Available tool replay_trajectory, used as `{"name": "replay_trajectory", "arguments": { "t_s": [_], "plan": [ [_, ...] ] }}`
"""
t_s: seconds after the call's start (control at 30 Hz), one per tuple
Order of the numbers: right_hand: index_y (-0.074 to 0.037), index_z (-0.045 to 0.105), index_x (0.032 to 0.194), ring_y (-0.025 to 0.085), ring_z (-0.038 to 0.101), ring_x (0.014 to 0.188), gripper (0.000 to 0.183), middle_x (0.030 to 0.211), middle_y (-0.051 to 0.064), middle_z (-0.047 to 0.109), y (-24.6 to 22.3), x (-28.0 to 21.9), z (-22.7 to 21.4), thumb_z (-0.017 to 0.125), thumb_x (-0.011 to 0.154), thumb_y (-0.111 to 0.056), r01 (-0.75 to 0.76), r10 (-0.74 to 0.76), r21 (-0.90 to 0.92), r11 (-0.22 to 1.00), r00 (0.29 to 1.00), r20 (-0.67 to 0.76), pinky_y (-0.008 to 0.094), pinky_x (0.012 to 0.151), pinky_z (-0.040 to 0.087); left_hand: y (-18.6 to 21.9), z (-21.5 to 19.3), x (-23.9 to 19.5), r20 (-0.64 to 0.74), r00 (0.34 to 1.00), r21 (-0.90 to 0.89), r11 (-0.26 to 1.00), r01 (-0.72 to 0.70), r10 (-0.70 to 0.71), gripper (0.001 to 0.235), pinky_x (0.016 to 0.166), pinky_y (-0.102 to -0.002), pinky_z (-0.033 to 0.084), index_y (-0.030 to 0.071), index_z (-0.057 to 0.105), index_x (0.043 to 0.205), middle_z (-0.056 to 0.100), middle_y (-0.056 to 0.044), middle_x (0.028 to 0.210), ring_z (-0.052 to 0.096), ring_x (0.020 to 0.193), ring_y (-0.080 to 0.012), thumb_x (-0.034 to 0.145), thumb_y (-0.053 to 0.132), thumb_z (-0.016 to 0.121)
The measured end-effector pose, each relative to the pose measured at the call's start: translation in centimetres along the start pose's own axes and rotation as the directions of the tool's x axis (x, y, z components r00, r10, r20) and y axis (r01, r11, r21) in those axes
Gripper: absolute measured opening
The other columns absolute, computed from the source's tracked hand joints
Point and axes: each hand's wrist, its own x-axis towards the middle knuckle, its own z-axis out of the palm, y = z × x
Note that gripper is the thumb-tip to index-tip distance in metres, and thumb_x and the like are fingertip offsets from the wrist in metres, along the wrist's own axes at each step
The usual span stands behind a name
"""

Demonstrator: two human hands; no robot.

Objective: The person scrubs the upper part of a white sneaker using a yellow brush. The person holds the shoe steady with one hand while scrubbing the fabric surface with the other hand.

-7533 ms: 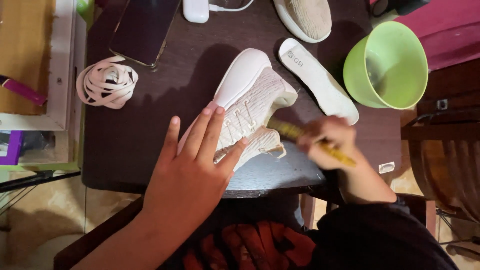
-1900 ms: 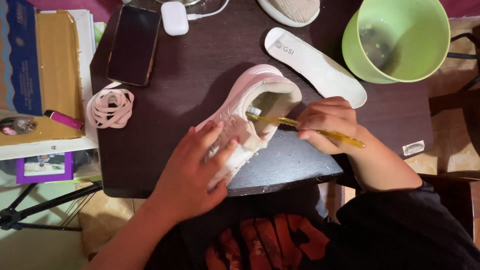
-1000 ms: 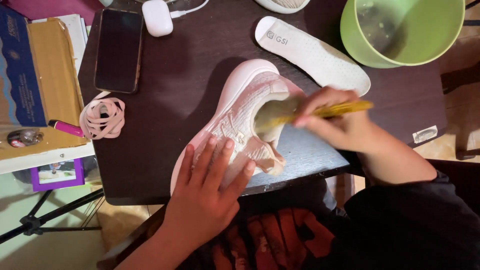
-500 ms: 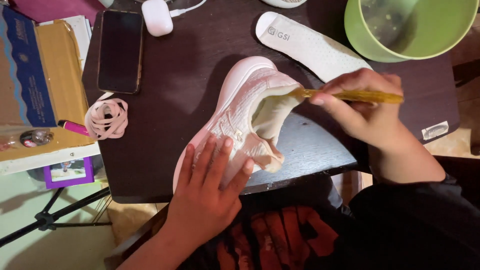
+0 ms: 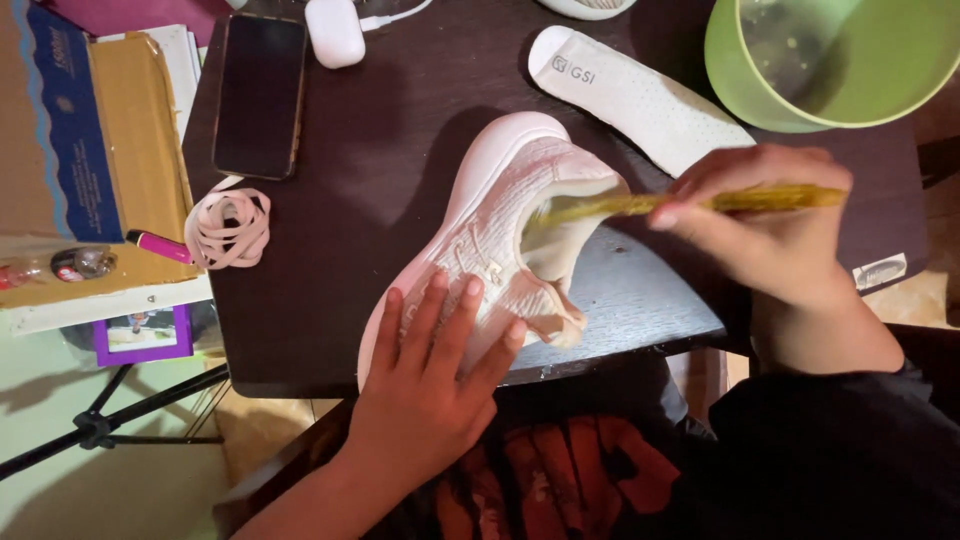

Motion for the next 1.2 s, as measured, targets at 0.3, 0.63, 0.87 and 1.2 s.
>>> {"name": "replay_trajectory", "arguments": {
  "t_s": [0.3,0.63,0.87,1.2],
  "plan": [
    [-0.001,0.067,0.095,0.018,0.079,0.081,0.009,0.092,0.015,0.076,0.1,0.0,-1.4,0.075,0.092,-0.002,0.038,-0.039,0.018,0.999,0.996,0.077,0.024,0.076,0.066,0.6,-0.6,0.7,-0.041,0.999,0.068,0.998,-0.014,0.016,0.037,0.111,-0.059,0.045,0.021,0.060,0.139,0.057,-0.021,0.143,0.057,0.132,-0.0448,0.104,0.022,0.049],
    [-0.003,0.066,0.090,0.017,0.080,0.072,0.009,0.083,0.012,0.076,2.1,0.3,-0.2,0.073,0.088,0.002,0.204,-0.211,0.061,0.977,0.962,0.172,0.017,0.058,0.067,-1.5,-0.2,0.2,0.054,0.998,-0.118,0.992,0.046,-0.040,0.081,0.118,-0.058,0.037,0.023,0.055,0.148,0.042,-0.020,0.158,0.042,0.147,-0.0431,0.070,0.018,0.073],
    [-0.004,0.062,0.097,0.024,0.080,0.066,0.007,0.088,0.022,0.071,2.1,-0.6,-1.0,0.061,0.091,-0.006,0.171,-0.236,0.294,0.941,0.950,0.203,0.027,0.054,0.071,-2.0,0.7,-0.1,0.099,0.994,-0.169,0.985,-0.034,0.051,0.079,0.119,-0.061,0.032,0.029,0.042,0.157,0.039,-0.019,0.163,0.037,0.151,-0.0401,0.083,0.021,0.066],
    [-0.003,0.058,0.095,0.028,0.075,0.066,0.009,0.083,0.024,0.068,3.4,-1.6,-0.9,0.063,0.092,-0.009,0.055,-0.078,0.290,0.955,0.995,0.070,0.032,0.055,0.067,-2.8,3.3,0.0,-0.136,0.969,0.181,0.956,0.229,-0.206,0.068,0.109,-0.058,0.045,0.031,0.060,0.147,0.060,-0.013,0.147,0.062,0.130,-0.0278,0.081,0.042,0.071]
  ]
}}
